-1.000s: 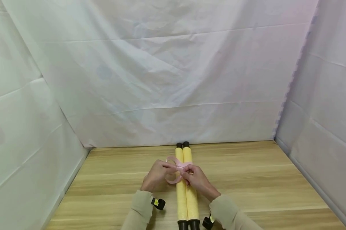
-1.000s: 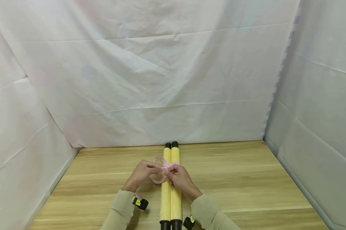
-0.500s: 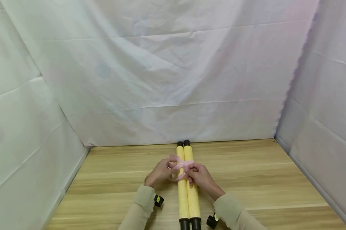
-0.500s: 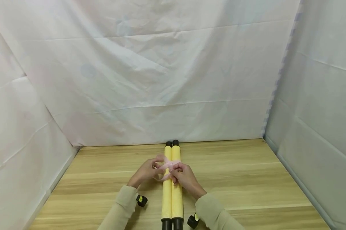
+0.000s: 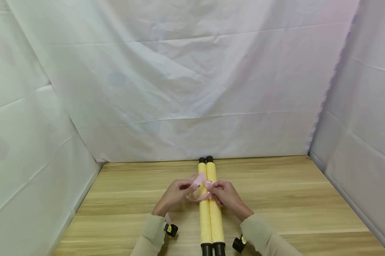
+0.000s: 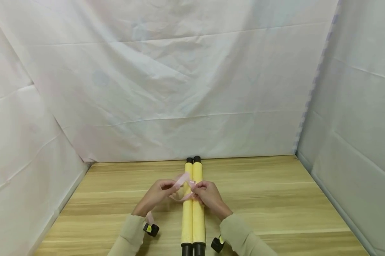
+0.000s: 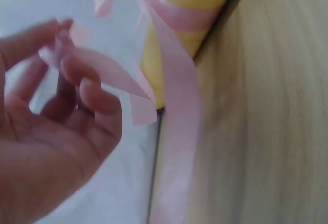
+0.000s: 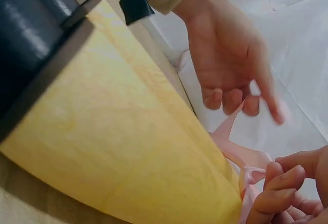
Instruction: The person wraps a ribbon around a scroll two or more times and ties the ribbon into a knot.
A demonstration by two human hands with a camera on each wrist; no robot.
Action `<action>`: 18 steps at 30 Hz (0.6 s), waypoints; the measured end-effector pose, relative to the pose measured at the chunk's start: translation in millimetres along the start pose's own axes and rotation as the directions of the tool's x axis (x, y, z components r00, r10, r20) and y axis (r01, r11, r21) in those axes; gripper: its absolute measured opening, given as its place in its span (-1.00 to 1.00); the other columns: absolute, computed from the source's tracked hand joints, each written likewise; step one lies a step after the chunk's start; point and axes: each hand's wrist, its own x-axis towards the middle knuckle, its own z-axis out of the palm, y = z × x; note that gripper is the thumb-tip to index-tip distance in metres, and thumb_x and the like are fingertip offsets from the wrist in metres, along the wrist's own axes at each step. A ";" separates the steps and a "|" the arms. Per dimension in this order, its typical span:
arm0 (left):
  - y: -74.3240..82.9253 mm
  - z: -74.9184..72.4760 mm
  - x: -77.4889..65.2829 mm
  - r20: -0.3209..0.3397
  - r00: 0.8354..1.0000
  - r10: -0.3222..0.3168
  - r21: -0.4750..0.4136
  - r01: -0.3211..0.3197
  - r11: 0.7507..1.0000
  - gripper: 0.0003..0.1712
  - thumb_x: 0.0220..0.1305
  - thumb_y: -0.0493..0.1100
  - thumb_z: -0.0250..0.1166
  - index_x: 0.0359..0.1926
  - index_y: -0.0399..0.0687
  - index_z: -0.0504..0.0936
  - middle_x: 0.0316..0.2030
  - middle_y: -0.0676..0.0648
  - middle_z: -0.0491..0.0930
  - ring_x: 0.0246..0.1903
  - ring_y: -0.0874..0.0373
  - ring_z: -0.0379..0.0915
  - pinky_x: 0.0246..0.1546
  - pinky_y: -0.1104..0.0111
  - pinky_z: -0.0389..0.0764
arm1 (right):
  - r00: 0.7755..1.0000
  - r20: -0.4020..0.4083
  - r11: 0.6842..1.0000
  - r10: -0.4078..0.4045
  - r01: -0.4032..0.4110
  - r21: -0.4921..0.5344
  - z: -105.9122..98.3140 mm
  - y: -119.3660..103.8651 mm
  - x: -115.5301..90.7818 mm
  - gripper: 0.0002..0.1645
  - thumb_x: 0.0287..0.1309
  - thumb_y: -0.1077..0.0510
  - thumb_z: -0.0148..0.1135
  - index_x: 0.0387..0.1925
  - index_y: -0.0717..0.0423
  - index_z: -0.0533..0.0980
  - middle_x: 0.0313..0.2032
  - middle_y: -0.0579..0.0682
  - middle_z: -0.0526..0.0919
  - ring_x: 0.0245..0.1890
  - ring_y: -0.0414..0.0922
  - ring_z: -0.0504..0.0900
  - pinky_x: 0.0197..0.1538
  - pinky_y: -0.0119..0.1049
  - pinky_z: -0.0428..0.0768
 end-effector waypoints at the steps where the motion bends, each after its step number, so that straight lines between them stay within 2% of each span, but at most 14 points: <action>1: 2.6 0.5 -2.0 0.024 0.999 0.027 -0.006 -0.027 1.000 -0.65 0.26 -0.04 0.24 -0.15 -0.24 0.71 -0.26 -0.31 0.64 -0.31 0.00 0.51 -0.27 0.11 0.59 | 1.000 0.002 1.000 0.008 -0.008 -0.005 -1.2 -0.7 0.3 -0.82 0.16 0.18 0.21 -0.39 0.28 0.52 -0.64 -0.03 0.56 -0.77 -0.24 0.30 -0.71 -0.41 0.26; 4: 11.8 4.1 -7.0 0.121 0.987 0.106 -0.007 -0.106 0.994 -0.68 0.23 -0.07 0.27 -0.14 -0.21 0.71 -0.23 -0.21 0.68 -0.27 0.15 0.51 -0.25 0.25 0.60 | 1.000 0.021 0.999 0.020 -0.019 -0.026 -4.7 -1.5 2.2 -0.79 0.17 0.16 0.20 -0.35 0.29 0.55 -0.64 -0.03 0.54 -0.74 -0.25 0.29 -0.69 -0.41 0.24; 6: 18.2 7.5 -9.6 0.203 0.967 0.156 -0.023 -0.155 0.988 -0.70 0.22 -0.11 0.27 -0.13 -0.24 0.71 -0.22 -0.20 0.68 -0.28 0.23 0.49 -0.27 0.39 0.55 | 0.999 0.033 0.999 0.021 -0.020 -0.047 -7.1 -2.0 3.1 -0.75 0.18 0.12 0.19 -0.34 0.29 0.56 -0.67 -0.05 0.49 -0.75 -0.25 0.28 -0.69 -0.41 0.23; 9: 25.0 13.5 -11.5 0.315 0.923 0.222 -0.046 -0.218 0.975 -0.73 0.22 -0.19 0.27 -0.15 -0.30 0.70 -0.23 -0.27 0.68 -0.30 0.33 0.44 -0.31 0.50 0.47 | 0.998 0.056 0.997 0.012 -0.007 -0.075 -10.1 -3.3 4.0 -0.74 0.19 0.13 0.19 -0.31 0.31 0.55 -0.67 -0.07 0.46 -0.75 -0.25 0.28 -0.69 -0.41 0.24; 11: 27.5 18.3 -12.2 0.378 0.889 0.259 -0.067 -0.253 0.965 -0.76 0.21 -0.27 0.26 -0.16 -0.37 0.68 -0.23 -0.35 0.67 -0.31 0.35 0.43 -0.32 0.52 0.48 | 0.997 0.081 0.996 0.004 0.003 -0.086 -11.8 -5.7 4.0 -0.72 0.18 0.13 0.20 -0.32 0.34 0.53 -0.66 -0.06 0.50 -0.73 -0.25 0.34 -0.67 -0.42 0.30; 15: 30.6 28.3 -12.6 0.469 0.828 0.308 -0.040 -0.328 0.944 -0.78 0.21 -0.31 0.25 -0.17 -0.37 0.69 -0.25 -0.33 0.69 -0.30 0.42 0.43 -0.32 0.47 0.57 | 0.990 0.144 0.997 0.010 0.001 -0.078 -14.2 -11.5 3.8 -0.72 0.16 0.15 0.22 -0.31 0.37 0.52 -0.57 0.03 0.61 -0.65 -0.21 0.46 -0.62 -0.42 0.41; 18: 32.3 35.9 -12.1 0.541 0.776 0.323 0.000 -0.384 0.923 -0.77 0.24 -0.26 0.23 -0.16 -0.31 0.70 -0.27 -0.26 0.71 -0.32 0.46 0.43 -0.30 0.47 0.58 | 0.985 0.171 0.994 0.033 -0.014 -0.106 -15.7 -13.4 4.5 -0.74 0.14 0.13 0.24 -0.32 0.30 0.55 -0.53 0.04 0.63 -0.64 -0.20 0.43 -0.62 -0.41 0.39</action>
